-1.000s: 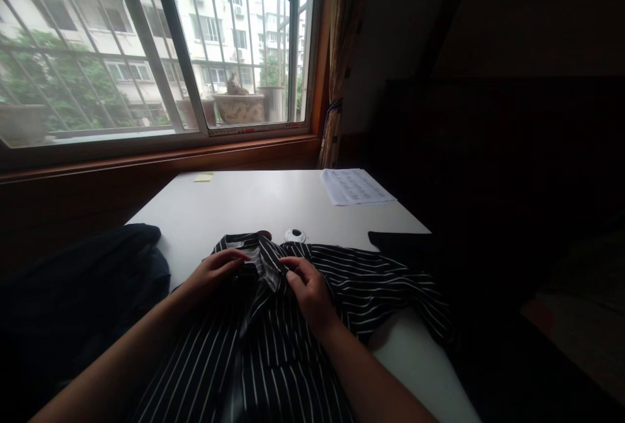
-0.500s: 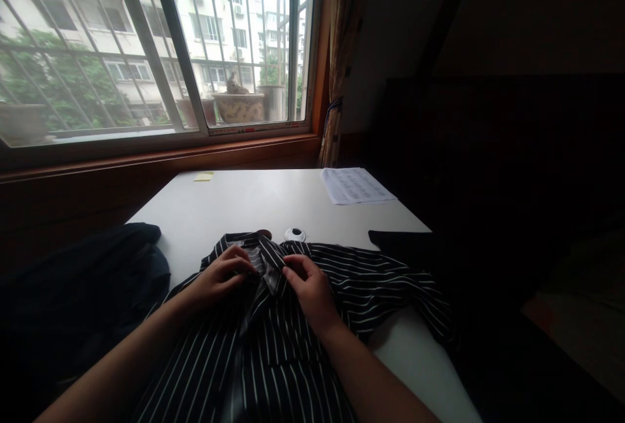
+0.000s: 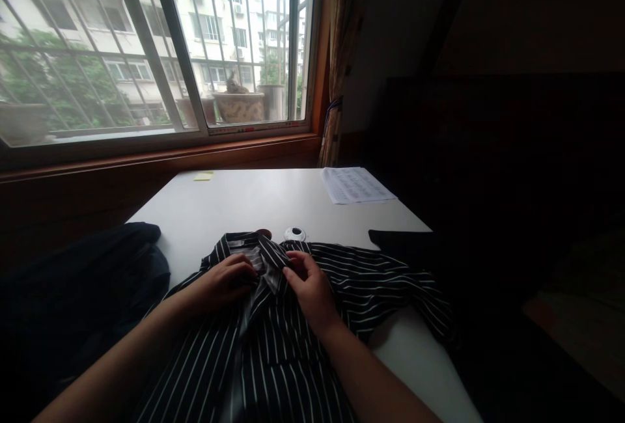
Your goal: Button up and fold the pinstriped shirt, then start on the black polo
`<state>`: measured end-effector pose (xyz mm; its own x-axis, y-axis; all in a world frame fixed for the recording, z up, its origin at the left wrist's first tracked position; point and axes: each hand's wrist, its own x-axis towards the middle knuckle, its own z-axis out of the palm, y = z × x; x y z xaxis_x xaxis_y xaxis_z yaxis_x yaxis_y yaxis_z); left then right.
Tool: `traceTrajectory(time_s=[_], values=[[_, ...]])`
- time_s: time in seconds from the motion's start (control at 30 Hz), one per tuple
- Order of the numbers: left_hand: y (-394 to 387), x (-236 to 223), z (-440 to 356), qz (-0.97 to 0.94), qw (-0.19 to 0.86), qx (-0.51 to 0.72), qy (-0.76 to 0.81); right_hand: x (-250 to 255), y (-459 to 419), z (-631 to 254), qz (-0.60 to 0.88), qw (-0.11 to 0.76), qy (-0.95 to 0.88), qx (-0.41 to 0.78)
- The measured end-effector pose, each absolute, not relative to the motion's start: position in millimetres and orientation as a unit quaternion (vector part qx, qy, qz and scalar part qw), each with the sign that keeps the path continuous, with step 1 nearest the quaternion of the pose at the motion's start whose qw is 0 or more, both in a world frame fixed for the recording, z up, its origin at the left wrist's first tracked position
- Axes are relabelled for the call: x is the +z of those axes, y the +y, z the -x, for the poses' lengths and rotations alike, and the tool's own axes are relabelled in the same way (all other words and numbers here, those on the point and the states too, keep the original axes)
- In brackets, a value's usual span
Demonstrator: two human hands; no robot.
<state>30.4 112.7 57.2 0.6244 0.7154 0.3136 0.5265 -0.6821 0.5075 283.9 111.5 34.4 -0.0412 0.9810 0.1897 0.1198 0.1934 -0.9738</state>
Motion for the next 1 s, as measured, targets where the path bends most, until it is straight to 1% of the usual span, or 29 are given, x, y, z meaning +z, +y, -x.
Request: traceTrajectory(time_s=[0.17,0.43,0.63,0.87,1.0], values=[[109.7,53.7,-32.0,-0.877,0.16,0.263,0.368,40.5,109.6,-281.8,0.474,0.508,-0.583,0.422],[119.7,39.8,-31.2,-0.867,0.165,0.285,0.374,42.1,107.4,-282.0,0.475,0.505,-0.593,0.41],[118.9,45.0,-32.1,-0.86,0.197,0.296,0.366,39.8,108.0,-282.0,0.478,0.517,-0.592,0.392],[114.8,49.5,-36.5,-0.837,0.184,0.304,0.415,37.5,106.5,-281.7,0.488,0.512,-0.617,0.345],[109.1,56.3,-47.5,-0.834,0.19,0.285,0.432,42.6,101.7,-281.2,0.48,0.516,-0.639,0.308]])
